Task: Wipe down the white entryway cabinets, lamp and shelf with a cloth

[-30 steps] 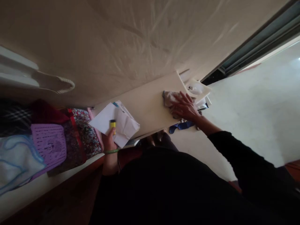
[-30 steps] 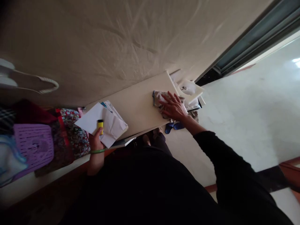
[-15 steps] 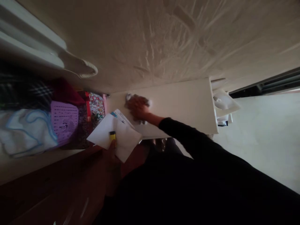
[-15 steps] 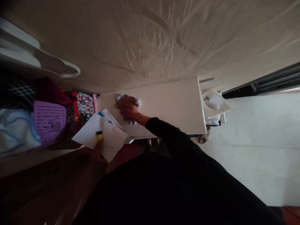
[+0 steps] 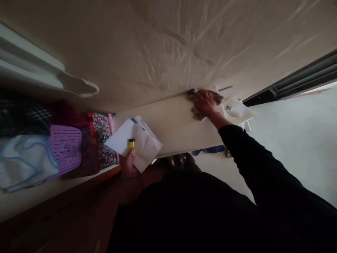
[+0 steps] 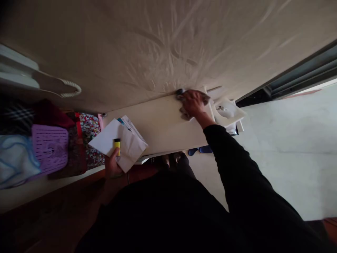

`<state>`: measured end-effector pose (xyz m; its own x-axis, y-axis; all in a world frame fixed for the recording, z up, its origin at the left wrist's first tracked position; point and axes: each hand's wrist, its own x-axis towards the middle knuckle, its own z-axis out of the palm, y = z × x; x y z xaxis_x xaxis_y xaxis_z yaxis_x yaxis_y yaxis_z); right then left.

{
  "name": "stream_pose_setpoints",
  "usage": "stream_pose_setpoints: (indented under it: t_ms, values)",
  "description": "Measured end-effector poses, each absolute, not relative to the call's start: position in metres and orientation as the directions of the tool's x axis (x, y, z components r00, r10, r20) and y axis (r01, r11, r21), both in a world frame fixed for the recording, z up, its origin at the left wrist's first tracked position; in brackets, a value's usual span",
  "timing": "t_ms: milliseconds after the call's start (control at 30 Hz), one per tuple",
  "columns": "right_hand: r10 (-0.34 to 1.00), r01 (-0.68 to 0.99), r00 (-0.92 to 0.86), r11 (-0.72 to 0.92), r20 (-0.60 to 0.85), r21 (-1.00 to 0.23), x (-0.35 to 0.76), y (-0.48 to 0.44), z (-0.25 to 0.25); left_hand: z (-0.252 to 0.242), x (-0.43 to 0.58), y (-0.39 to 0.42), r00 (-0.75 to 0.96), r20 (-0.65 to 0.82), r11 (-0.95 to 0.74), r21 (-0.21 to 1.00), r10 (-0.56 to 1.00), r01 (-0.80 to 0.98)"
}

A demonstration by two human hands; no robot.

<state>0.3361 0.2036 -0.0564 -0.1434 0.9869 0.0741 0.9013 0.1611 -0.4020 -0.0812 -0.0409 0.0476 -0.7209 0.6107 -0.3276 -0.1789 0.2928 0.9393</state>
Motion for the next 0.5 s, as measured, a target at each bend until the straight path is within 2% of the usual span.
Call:
stream_pose_setpoints:
  t_ms: [100, 267, 400, 500]
  values:
    - [0.993, 0.922, 0.055, -0.010, 0.106, -0.388, 0.372, 0.183, -0.055, 0.052, -0.062, -0.021, -0.679, -0.315, 0.228, 0.949, 0.663, -0.218]
    - [0.957, 0.884, 0.291, -0.263, 0.014, -0.386, 0.359, 0.081, -0.053, 0.057, -0.040, -0.008, -0.589, -0.348, 0.257, 0.937, 0.729, -0.235]
    - [0.955, 0.899, 0.293, -0.263, 0.036, -0.350, 0.354, -0.031, -0.059, 0.047, -0.036, -0.006, -0.565, -0.390, 0.287, 0.920, 0.727, -0.266]
    - [0.971, 0.918, 0.237, -0.217, 0.021, -0.332, 0.359, -0.050, -0.060, 0.037, -0.034, -0.005, -0.567, -0.443, 0.347, 0.896, 0.694, -0.277]
